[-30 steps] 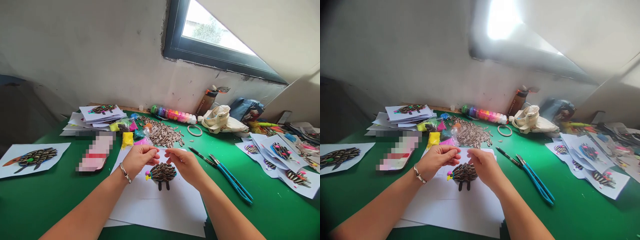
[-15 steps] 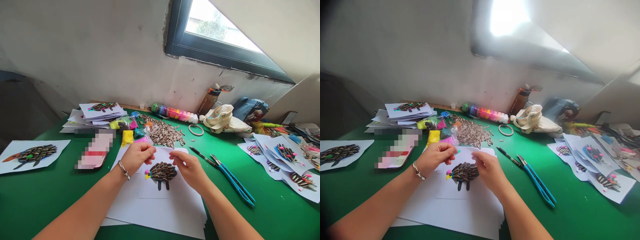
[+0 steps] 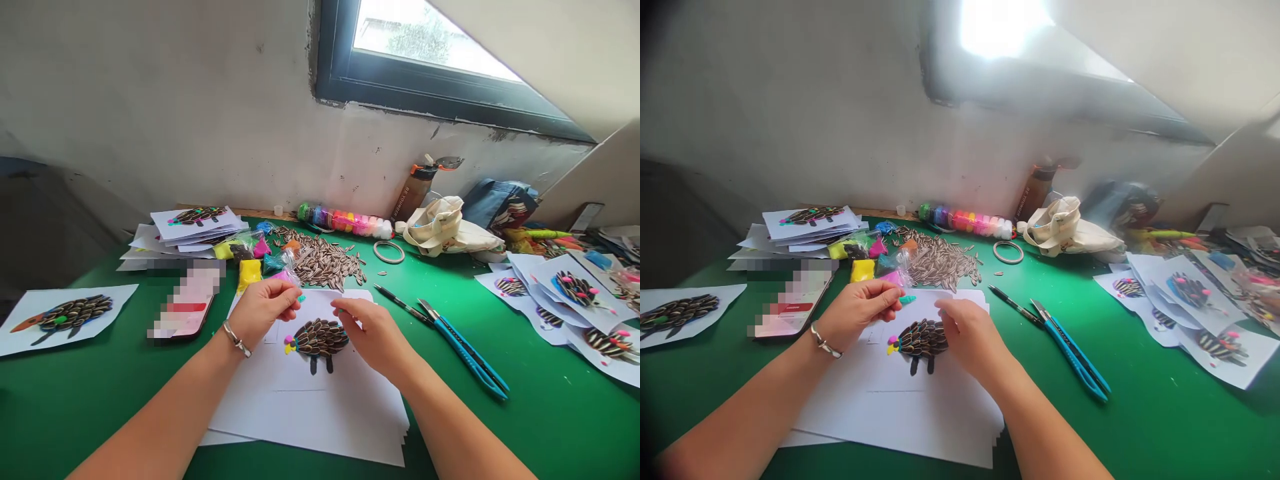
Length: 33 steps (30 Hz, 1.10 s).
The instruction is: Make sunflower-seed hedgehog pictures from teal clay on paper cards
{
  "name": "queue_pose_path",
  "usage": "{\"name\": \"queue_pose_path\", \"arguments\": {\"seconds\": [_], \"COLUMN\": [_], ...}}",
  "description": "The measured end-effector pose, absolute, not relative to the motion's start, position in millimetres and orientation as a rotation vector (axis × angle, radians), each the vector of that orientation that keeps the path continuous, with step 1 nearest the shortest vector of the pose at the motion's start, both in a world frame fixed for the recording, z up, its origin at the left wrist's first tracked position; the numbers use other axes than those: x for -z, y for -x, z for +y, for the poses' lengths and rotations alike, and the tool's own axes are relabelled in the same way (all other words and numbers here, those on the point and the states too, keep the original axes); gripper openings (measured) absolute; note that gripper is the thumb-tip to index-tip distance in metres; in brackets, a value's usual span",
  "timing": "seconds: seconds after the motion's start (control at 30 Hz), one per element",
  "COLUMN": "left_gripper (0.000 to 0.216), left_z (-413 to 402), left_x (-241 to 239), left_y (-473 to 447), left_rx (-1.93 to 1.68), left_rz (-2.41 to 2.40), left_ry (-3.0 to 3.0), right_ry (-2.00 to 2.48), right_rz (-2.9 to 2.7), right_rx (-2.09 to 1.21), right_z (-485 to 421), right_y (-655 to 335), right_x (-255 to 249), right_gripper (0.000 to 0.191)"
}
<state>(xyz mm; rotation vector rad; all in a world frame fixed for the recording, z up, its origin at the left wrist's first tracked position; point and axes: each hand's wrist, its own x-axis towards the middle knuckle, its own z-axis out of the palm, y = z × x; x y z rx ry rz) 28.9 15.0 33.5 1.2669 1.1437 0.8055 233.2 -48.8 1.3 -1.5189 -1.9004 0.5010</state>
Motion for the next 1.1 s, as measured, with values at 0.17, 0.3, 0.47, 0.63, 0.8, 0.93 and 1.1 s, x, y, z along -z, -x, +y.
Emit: {"name": "queue_pose_path", "arguments": {"seconds": [0.17,0.3,0.47,0.63,0.8,0.93,1.1], "left_gripper": [0.033,0.036,0.037,0.032,0.031,0.032,0.031], "left_z": [4.3,-1.2,1.3,5.0,4.6,4.0,3.8], "left_x": [-25.7,-12.8,-10.7,-14.7,-16.6,-16.1,-15.7], "left_y": [-33.5,-28.6,-23.9,-21.0,-21.6,-22.3,-22.2], "left_rx": [-0.755,-0.749,-0.752,-0.779,-0.782,-0.787,-0.793], "left_rz": [1.141,1.168,1.146,1.177,1.178,1.176,1.182], "left_ry": [-1.274,-1.184,-1.188,-1.222,-1.249,-1.254,-1.212], "right_ry": [1.595,1.524,1.507,1.526,1.527,1.514,1.505], "right_rz": [-2.057,-2.073,-2.126,-2.227,-2.27,-2.233,-2.176], "right_rx": [-0.432,-0.375,-0.328,-0.279,-0.233,-0.258,-0.3], "right_z": [-48.8,-47.7,-44.5,-44.9,-47.3,-46.9,-46.4], "right_y": [-232.3,-233.3,-233.4,-231.2,-230.6,-230.7,-235.3], "right_x": [-5.8,-5.0,6.2,6.6,2.6,3.8,4.2], "right_gripper": [0.017,0.017,0.024,0.028,0.03,0.03,0.031]}}
